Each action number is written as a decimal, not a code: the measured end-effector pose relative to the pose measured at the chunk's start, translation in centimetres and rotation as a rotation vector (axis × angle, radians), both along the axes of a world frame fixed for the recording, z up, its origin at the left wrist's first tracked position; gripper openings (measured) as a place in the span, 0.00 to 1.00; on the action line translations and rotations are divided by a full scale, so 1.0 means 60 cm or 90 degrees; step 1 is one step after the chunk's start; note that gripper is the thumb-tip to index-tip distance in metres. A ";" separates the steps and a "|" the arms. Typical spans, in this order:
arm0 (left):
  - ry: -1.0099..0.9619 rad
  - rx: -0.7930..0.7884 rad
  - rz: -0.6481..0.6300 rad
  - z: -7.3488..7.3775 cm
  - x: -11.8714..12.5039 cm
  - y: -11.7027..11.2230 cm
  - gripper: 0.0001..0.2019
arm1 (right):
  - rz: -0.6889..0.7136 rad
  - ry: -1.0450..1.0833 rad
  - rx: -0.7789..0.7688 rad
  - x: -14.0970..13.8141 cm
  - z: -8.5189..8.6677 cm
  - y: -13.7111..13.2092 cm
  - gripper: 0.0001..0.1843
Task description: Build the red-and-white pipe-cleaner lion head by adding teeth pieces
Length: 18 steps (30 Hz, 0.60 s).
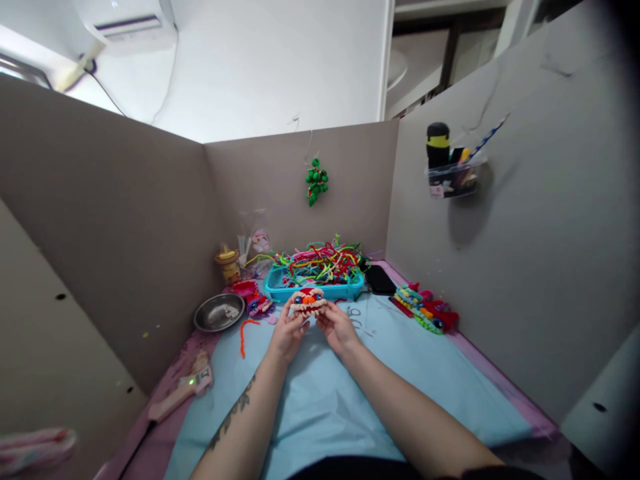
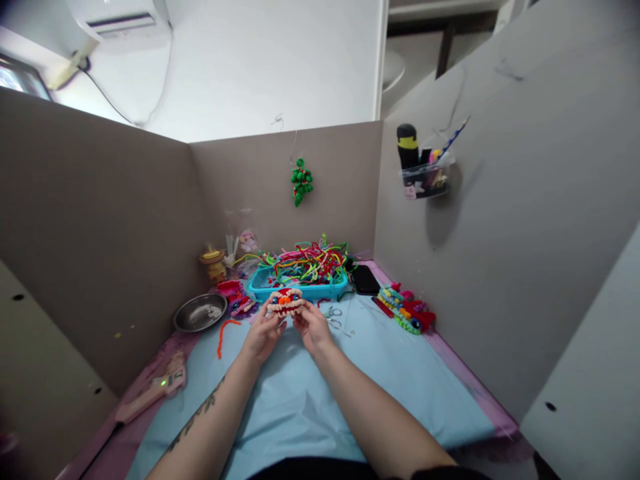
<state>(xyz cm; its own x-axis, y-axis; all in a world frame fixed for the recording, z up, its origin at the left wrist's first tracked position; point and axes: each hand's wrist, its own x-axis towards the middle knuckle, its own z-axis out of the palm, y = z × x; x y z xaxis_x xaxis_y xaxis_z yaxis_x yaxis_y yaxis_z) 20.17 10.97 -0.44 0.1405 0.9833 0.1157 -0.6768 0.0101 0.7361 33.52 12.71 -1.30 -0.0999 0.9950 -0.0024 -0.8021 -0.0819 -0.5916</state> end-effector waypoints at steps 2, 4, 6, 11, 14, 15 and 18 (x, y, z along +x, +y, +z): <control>-0.009 0.002 0.002 0.000 -0.001 0.001 0.31 | 0.024 0.017 0.012 0.001 0.000 -0.001 0.13; -0.021 0.015 -0.003 0.001 -0.002 0.002 0.31 | 0.043 0.036 0.027 0.000 0.000 -0.002 0.11; -0.029 0.036 -0.014 0.002 -0.003 0.003 0.31 | 0.050 0.053 0.037 0.000 -0.001 -0.001 0.11; -0.031 0.047 -0.029 0.001 -0.007 0.007 0.31 | 0.050 0.077 0.032 0.000 -0.003 0.000 0.14; -0.025 0.049 -0.013 -0.004 -0.006 0.011 0.29 | 0.045 0.068 0.039 0.000 -0.004 0.001 0.16; -0.021 0.050 -0.006 -0.005 -0.004 0.012 0.28 | 0.040 0.065 0.039 -0.001 -0.004 0.001 0.17; -0.016 0.055 0.015 -0.008 0.001 0.014 0.27 | 0.030 0.060 0.031 -0.002 -0.005 0.002 0.18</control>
